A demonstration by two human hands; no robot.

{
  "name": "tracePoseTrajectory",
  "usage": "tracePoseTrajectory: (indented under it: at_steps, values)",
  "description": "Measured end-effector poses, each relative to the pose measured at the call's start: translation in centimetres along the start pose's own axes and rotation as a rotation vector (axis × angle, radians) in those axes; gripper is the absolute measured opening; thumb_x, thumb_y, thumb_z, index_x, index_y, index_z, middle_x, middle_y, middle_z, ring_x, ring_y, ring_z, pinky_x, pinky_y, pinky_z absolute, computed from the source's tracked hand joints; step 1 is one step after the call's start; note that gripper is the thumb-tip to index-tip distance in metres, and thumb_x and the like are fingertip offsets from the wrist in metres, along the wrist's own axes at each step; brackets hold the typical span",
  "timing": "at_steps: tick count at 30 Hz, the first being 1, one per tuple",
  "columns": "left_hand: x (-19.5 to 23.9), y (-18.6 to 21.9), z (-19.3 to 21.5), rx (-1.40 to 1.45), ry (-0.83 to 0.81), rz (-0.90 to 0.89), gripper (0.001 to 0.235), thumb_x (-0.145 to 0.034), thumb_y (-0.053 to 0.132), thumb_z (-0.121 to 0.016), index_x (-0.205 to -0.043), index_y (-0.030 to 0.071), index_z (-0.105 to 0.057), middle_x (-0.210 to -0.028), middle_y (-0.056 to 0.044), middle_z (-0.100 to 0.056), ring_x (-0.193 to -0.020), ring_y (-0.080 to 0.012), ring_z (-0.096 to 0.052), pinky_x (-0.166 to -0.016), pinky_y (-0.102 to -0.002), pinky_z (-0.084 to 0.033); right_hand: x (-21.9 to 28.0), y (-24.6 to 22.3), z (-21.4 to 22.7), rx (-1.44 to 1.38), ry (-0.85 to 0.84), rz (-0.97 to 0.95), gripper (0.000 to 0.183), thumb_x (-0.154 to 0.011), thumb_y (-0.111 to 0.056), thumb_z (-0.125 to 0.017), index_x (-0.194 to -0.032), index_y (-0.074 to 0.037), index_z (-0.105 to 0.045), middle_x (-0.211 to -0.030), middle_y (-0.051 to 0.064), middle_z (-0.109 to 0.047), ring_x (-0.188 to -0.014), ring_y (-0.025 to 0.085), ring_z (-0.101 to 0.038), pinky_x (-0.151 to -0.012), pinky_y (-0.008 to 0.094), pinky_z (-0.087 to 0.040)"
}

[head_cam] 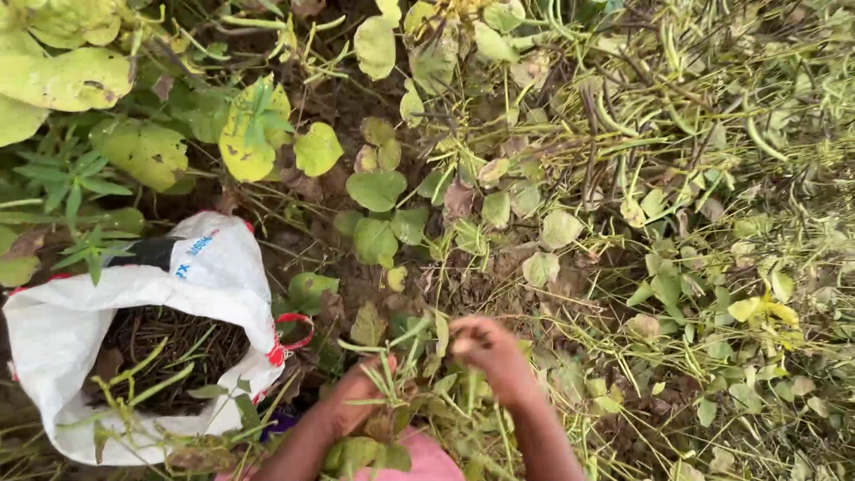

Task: Harvesting bean pods by hand and placing them into a collection bag in a field.

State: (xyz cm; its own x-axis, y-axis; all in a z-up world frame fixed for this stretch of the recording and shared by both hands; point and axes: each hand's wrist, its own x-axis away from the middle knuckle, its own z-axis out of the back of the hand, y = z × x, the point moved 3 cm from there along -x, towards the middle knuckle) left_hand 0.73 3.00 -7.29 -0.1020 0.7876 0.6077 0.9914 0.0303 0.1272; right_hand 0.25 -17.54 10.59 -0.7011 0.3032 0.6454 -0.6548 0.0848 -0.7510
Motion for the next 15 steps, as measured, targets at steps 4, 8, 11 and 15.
tracePoseTrajectory:
  at_steps: [4,8,11,15]
  values:
    - [-0.2,-0.7,0.8,0.109,-0.061,-0.057,0.028,-0.097,0.031,-0.059,-0.109,0.007,-0.065,-0.101,-0.008,-0.072,-0.091,-0.0236,-0.073,-0.089,-0.042,-0.062,-0.4,4.3,-3.2,0.307,-0.124,-0.149,0.023,-0.094,-0.016,-0.069,-0.115,-0.014,-0.076,-0.098,0.0,-0.077,-0.089,0.013,-0.072,-0.083,0.028,-0.058]
    - [1.6,0.6,-0.6,-0.048,-0.058,-0.094,0.027,-0.096,0.025,-0.065,-0.114,0.005,-0.067,-0.101,-0.006,-0.072,-0.092,-0.0171,-0.071,-0.085,-0.04,-0.059,-0.9,6.7,-5.1,0.061,-0.171,-0.09,0.025,-0.094,-0.013,-0.066,-0.117,-0.013,-0.075,-0.101,0.001,-0.075,-0.087,0.014,-0.069,-0.081,0.03,-0.059]
    - [2.6,1.5,-1.7,-0.144,-0.092,-0.054,0.026,-0.096,0.026,-0.065,-0.113,0.008,-0.071,-0.098,-0.004,-0.073,-0.089,-0.0142,-0.069,-0.083,-0.035,-0.059,-1.1,9.1,-4.9,-0.017,-0.113,0.025,0.017,-0.095,-0.012,-0.067,-0.111,-0.01,-0.073,-0.1,0.0,-0.071,-0.085,0.012,-0.064,-0.075,0.028,-0.054]
    - [1.2,0.6,-0.9,-0.438,-0.077,-0.137,0.021,-0.096,0.023,-0.07,-0.104,0.006,-0.077,-0.092,-0.005,-0.073,-0.081,-0.0135,-0.065,-0.074,-0.032,-0.054,0.6,7.0,-4.6,-0.42,-0.013,0.213,0.009,-0.1,-0.009,-0.062,-0.104,-0.003,-0.068,-0.096,0.002,-0.066,-0.082,0.013,-0.061,-0.071,0.028,-0.052]
